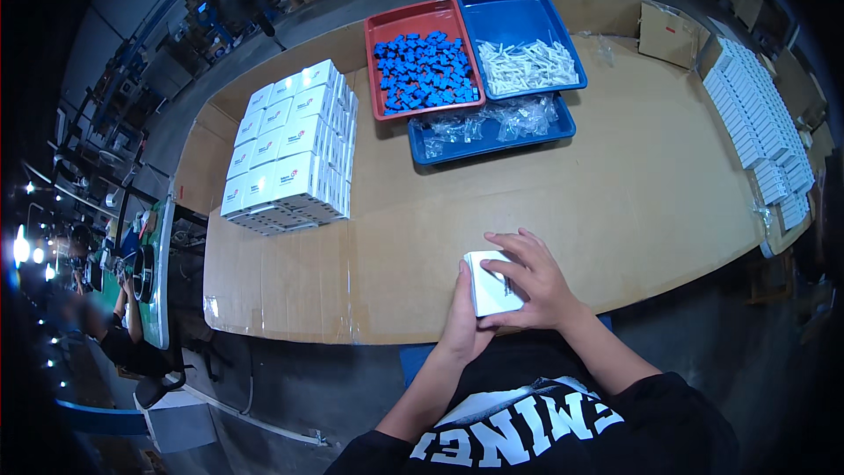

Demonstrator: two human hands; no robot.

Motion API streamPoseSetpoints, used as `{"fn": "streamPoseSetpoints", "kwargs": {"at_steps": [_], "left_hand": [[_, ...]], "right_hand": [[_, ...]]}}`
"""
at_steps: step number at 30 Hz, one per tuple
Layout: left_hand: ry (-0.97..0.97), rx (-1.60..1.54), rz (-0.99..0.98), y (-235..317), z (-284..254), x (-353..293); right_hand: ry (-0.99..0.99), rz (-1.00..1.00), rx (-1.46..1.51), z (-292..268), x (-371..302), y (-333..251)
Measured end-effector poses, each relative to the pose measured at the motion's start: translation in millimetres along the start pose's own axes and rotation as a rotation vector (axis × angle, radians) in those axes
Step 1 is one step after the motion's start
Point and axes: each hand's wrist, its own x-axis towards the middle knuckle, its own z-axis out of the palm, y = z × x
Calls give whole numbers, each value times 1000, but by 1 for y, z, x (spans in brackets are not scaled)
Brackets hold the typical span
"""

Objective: Packing electronic or industrial components into white boxes and placing them in stacks.

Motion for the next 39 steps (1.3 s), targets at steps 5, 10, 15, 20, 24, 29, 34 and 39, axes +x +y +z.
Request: {"fn": "streamPoseSetpoints", "kwargs": {"at_steps": [5, 10, 15, 20, 24, 29, 34, 39], "left_hand": [[12, -3, -19, -1, 10, -5], [-14, 18, -40, -5, 6, -5], [-10, 47, -52, -4, 6, -6], [-98, 81, 121, -25, -11, 0], [-19, 345, 333, -39, -20, 6], [149, 252, 298, -36, -41, 23], [201, 181, 221, -21, -24, 22], [252, 100, 215, -23, -17, 19]], "right_hand": [[108, -103, 62, 6, 1, 0], [139, -155, 34, 7, -3, 1], [146, -155, 67, 10, -6, 4], [239, 172, 439, 28, -11, 8], [220, 383, 669, 31, -6, 1], [30, 396, 667, 28, -15, 6], [-45, 393, 615, 28, -20, 4], [-120, 320, 408, 31, -23, 10]]}}
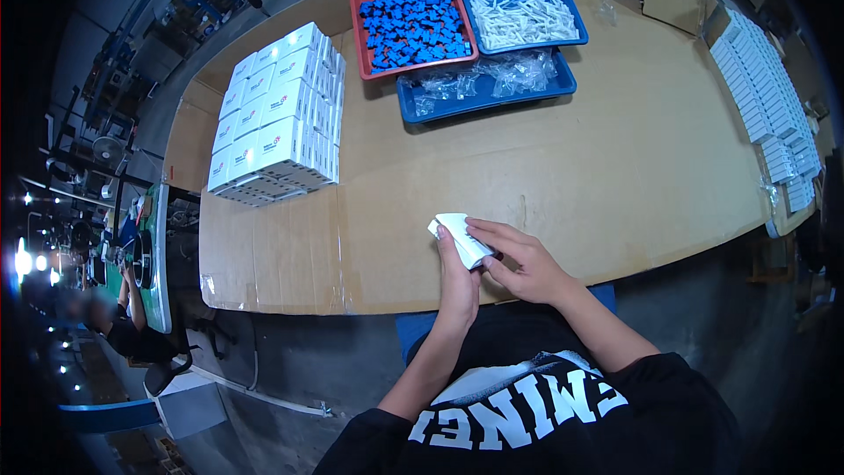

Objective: Packing electronic or industrial components into white boxes and placing them in stacks.

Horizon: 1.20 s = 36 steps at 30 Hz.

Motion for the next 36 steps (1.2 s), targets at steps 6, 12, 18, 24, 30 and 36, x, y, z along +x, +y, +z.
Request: {"fn": "streamPoseSetpoints", "kwargs": {"at_steps": [6, 12, 18, 24, 30, 36], "left_hand": [[38, 55, -1, -9, -1, 1], [69, 170, 30, -17, 1, -1], [98, 216, 49, -16, 4, -5], [104, 217, 36, -18, -2, -3], [54, 127, 8, -6, -5, 5], [-101, 151, 117, 16, -4, 4]], "right_hand": [[48, -156, -206, 0, -2, 8], [102, -180, -257, 8, -8, 16], [137, -272, -359, 13, -8, 21], [156, -273, -378, 15, -10, 23], [167, -172, -240, 15, -4, 12], [247, 196, 188, 1, 5, 5]]}}
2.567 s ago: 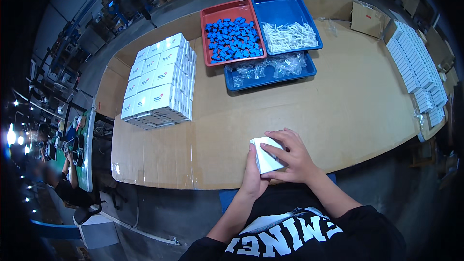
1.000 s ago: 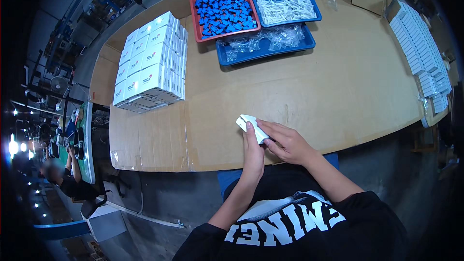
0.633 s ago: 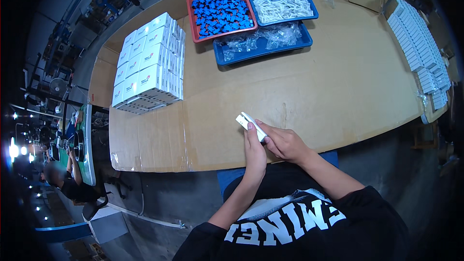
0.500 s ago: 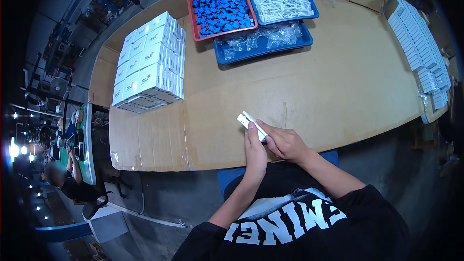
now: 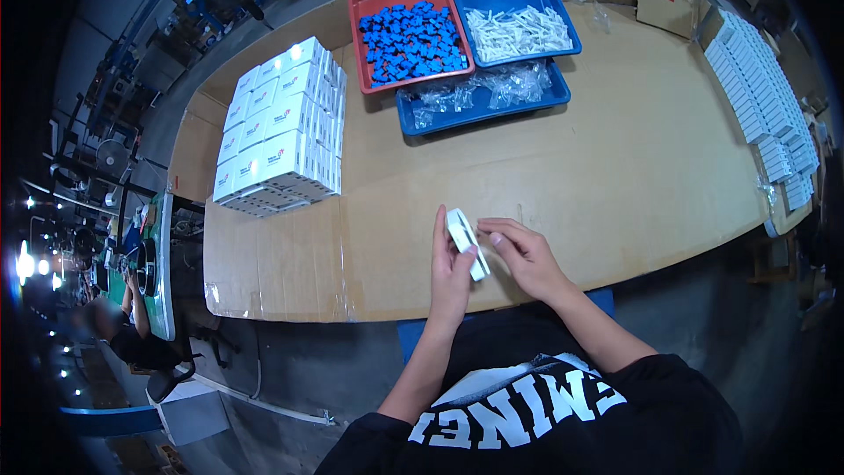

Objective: Packing electronic or industrial components into white boxes and placing them in stacks.

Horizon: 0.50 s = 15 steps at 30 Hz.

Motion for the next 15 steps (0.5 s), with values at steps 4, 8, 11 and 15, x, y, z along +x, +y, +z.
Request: {"fn": "streamPoseSetpoints", "kwargs": {"at_steps": [4, 8, 11, 15], "left_hand": [[-129, 413, 344, 6, -1, 2], [-228, 598, 412, 10, 1, 2], [-202, 774, 598, 14, 3, 2], [-141, 108, 244, 9, 17, -1]], "right_hand": [[-132, 378, 446, -12, 2, -9], [-175, 372, 420, -15, 6, -30], [-71, 207, 422, -10, 4, -21], [-114, 8, 207, 3, -4, -34]]}}
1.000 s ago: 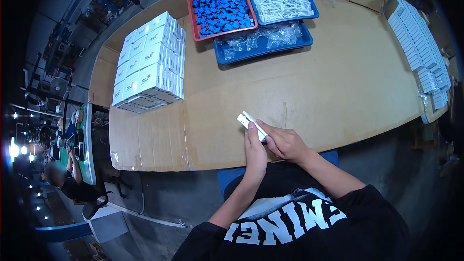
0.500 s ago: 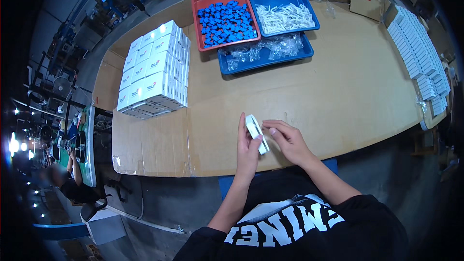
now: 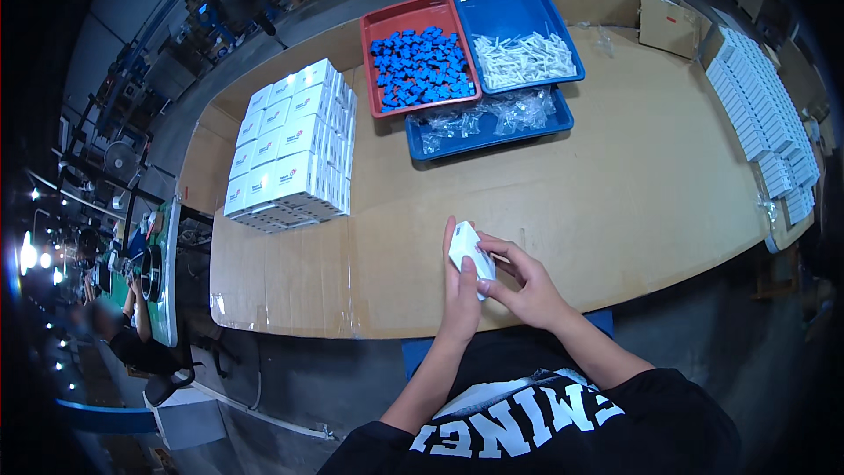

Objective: Packing electronic or industrial components into white boxes and placing them in stacks.

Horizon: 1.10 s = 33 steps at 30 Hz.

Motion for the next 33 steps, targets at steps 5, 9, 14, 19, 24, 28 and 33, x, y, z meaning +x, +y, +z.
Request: {"fn": "streamPoseSetpoints", "kwargs": {"at_steps": [5, 9, 14, 19, 24, 28, 33], "left_hand": [[115, 83, 181, 1, 15, 1], [127, 108, 216, 2, 15, -3], [116, 121, 288, 1, 16, -5], [132, 99, 276, -2, 18, -6], [156, 156, 289, 0, 23, -6], [164, 125, 286, -5, 21, -8], [182, 83, 258, -9, 20, -12]], "right_hand": [[34, -144, -251, 15, -3, -4], [69, -239, -293, 24, -9, 2], [101, -304, -314, 30, -14, 6], [128, -319, -290, 32, -17, 11], [135, -318, -308, 33, -19, 13], [143, -319, -305, 34, -21, 14], [123, -309, -289, 31, -22, 13]]}}
